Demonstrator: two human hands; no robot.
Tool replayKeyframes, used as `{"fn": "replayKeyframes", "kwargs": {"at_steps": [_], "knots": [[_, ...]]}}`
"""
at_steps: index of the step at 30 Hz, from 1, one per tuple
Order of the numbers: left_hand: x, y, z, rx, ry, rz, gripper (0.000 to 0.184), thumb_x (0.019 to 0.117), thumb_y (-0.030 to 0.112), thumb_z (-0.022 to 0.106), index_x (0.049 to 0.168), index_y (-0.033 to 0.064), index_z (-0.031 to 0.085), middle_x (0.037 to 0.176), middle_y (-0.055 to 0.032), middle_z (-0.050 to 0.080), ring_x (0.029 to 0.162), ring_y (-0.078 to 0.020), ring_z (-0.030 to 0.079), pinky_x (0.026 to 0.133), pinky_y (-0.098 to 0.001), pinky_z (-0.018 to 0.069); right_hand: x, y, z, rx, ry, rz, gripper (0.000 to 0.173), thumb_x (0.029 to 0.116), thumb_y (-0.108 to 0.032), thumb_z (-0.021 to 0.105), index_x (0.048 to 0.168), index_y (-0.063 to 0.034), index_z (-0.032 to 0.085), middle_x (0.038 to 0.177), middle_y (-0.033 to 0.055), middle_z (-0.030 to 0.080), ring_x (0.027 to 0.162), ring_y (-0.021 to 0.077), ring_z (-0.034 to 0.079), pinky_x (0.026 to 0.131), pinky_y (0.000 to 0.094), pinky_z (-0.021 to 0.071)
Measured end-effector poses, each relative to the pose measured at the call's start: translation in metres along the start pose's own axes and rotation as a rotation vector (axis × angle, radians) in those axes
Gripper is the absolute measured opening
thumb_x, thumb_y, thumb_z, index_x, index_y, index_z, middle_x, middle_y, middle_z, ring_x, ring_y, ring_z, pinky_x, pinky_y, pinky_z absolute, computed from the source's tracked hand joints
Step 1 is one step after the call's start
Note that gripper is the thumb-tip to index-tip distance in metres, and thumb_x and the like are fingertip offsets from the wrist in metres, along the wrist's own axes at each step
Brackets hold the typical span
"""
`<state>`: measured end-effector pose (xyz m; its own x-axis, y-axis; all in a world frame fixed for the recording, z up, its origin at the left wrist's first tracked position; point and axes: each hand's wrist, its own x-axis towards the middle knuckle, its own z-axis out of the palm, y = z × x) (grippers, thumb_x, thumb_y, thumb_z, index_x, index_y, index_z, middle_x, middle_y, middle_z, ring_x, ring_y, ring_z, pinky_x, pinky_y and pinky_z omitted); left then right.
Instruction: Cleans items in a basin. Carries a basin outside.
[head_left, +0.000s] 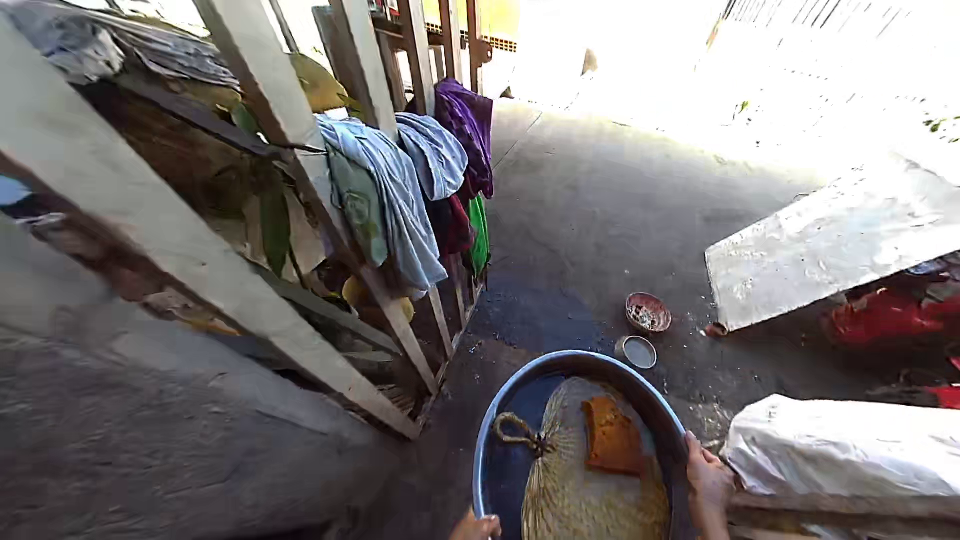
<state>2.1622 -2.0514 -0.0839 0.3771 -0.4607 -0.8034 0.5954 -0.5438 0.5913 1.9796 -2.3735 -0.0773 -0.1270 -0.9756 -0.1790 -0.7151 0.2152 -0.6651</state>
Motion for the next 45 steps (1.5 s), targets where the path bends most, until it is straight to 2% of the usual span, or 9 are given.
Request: {"fn": "replayKeyframes", "kwargs": {"at_steps": [4,7,11,23,26,29,33,38,45], "knots": [[0.062,0.058,0.023,0.018,0.047,-0.06,0.037,0.0966,-0.003,0.057,0.132,-0.0083,0.047,0.095,-0.0123,0.061,0.082,-0.0151,0.062,0.077,-0.0341,0.0539,0.073,-0.053,0.042,0.0,-0.064,0.003,0.049,0.1025,-0.039,0.062,0.097,0.0081,0.073,0.103,0.0311,0.068,0.103,0.0439,0.063,0.094,0.063,0.044],[0.111,0.113,0.039,-0.014,0.075,-0.044,0.039,0.0967,-0.003,0.057,0.133,-0.0093,0.045,0.097,-0.0134,0.061,0.084,-0.0157,0.061,0.079,-0.0342,0.0533,0.136,-0.102,0.087,0.023,-0.095,-0.043,0.048,0.1028,-0.039,0.062,0.093,0.0074,0.072,0.095,0.0282,0.067,0.093,0.0398,0.062,0.087,0.0604,0.0455],[0.184,0.182,0.06,-0.076,0.082,-0.024,0.034,0.0976,-0.004,0.055,0.13,-0.0089,0.047,0.098,-0.0131,0.06,0.085,-0.0158,0.061,0.079,-0.0337,0.0532,0.217,-0.163,0.137,-0.016,-0.093,-0.071,0.048,0.1026,-0.039,0.062,0.092,0.0067,0.073,0.097,0.0284,0.068,0.096,0.0408,0.063,0.089,0.0612,0.0447],[0.436,0.421,0.066,-0.148,0.079,0.029,0.036,0.0953,-0.005,0.056,0.13,-0.008,0.047,0.102,-0.0147,0.06,0.09,-0.0187,0.061,0.082,-0.0369,0.0529,0.446,-0.347,0.338,-0.001,-0.079,-0.158,0.05,0.1009,-0.039,0.065,0.083,0.0085,0.068,0.088,0.0278,0.065,0.087,0.0376,0.06,0.084,0.0596,0.0438],[0.507,0.476,0.072,-0.199,0.101,0.062,0.053,0.0944,-0.006,0.055,0.144,-0.0076,0.037,0.117,-0.0216,0.06,0.1,-0.0247,0.062,0.087,-0.0417,0.0541,0.512,-0.395,0.397,-0.008,-0.124,-0.189,0.048,0.1017,-0.038,0.064,0.094,0.0086,0.072,0.1,0.0308,0.067,0.099,0.0416,0.062,0.092,0.0615,0.0429],[0.572,0.525,0.082,-0.227,0.144,0.07,0.051,0.0943,-0.007,0.056,0.142,-0.0068,0.039,0.114,-0.0186,0.059,0.098,-0.0212,0.061,0.087,-0.0378,0.0528,0.575,-0.442,0.459,-0.03,-0.172,-0.236,0.049,0.102,-0.039,0.063,0.096,0.0084,0.072,0.104,0.0317,0.067,0.103,0.0428,0.061,0.094,0.0618,0.0421],[0.66,0.603,0.089,-0.296,0.209,0.09,0.048,0.0929,-0.008,0.057,0.138,-0.0075,0.042,0.107,-0.017,0.061,0.094,-0.0199,0.063,0.085,-0.0378,0.0538,0.659,-0.516,0.543,-0.021,-0.226,-0.3,0.048,0.1019,-0.038,0.064,0.089,0.0081,0.071,0.097,0.0295,0.067,0.096,0.0394,0.061,0.09,0.0597,0.0437],[0.76,0.72,0.088,-0.376,0.221,0.12,0.041,0.0922,-0.01,0.055,0.132,-0.0055,0.045,0.098,-0.0109,0.06,0.085,-0.0156,0.061,0.078,-0.0352,0.053,0.762,-0.629,0.637,-0.05,-0.272,-0.349,0.047,0.1008,-0.039,0.064,0.091,0.0062,0.073,0.099,0.0281,0.069,0.098,0.039,0.064,0.091,0.0598,0.045],[0.881,0.9,0.055,-0.387,0.225,0.117,0.053,0.0894,-0.012,0.057,0.14,-0.0083,0.041,0.111,-0.0176,0.061,0.097,-0.0189,0.062,0.087,-0.036,0.053,0.861,-0.791,0.748,-0.069,-0.269,-0.328,0.049,0.1011,-0.042,0.064,0.091,0.0054,0.072,0.098,0.028,0.068,0.096,0.0396,0.062,0.088,0.0612,0.044]]}}
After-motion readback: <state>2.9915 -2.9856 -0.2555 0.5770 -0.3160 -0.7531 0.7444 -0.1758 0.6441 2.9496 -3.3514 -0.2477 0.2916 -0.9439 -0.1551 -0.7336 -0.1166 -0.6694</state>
